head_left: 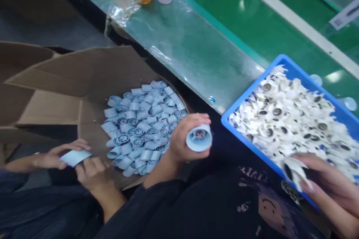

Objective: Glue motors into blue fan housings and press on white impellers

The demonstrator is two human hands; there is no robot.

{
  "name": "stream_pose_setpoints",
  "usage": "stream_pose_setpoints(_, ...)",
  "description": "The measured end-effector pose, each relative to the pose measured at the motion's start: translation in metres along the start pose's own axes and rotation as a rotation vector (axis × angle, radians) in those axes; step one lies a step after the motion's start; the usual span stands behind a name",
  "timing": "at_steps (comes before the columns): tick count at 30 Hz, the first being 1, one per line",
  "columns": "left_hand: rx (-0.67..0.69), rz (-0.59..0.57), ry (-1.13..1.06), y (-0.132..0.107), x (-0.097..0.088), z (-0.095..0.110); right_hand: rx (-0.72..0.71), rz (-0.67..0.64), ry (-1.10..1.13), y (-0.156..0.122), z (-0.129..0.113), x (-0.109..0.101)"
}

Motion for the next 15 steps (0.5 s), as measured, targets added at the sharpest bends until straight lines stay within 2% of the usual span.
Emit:
stream_pose_setpoints(2, 0.083, -0.202, 0.025, 0.013, 0.022, 0.056, -0.099, -0.007, 0.168, 0.010, -0.025, 0.007)
stream_pose_setpoints(5, 0.098, -0.390, 0.035, 0.017, 0.049, 0.102, -0.326, 0.055, 0.150, 0.019, -0.058, 0.009)
stream_pose_setpoints(7, 0.121, -0.452, 0.032, 0.013, 0.064, 0.118, -0.420, 0.040, 0.054, 0.016, -0.069, 0.014)
stream_pose_setpoints(12, 0.104, -0.615, -0.007, -0.001, 0.095, 0.134, -0.451, -0.074, -0.061, 0.005, -0.065, 0.018)
stream_pose_setpoints(14, 0.116, -0.639, -0.020, -0.004, 0.102, 0.141, -0.487, -0.085, -0.029, 0.001, -0.063, 0.016)
stream_pose_setpoints(15, 0.151, -0.613, 0.004, -0.004, 0.102, 0.145, -0.501, -0.067, -0.003, -0.001, -0.061, 0.014)
Point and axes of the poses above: each hand's wrist, its own y-axis towards the middle knuckle, its own x-axis out of the palm, z = x × y, the point moved 9 cm from there along y, towards the middle knuckle, and after that the axes turned 8 degrees about -x, right-handed, at the moved point
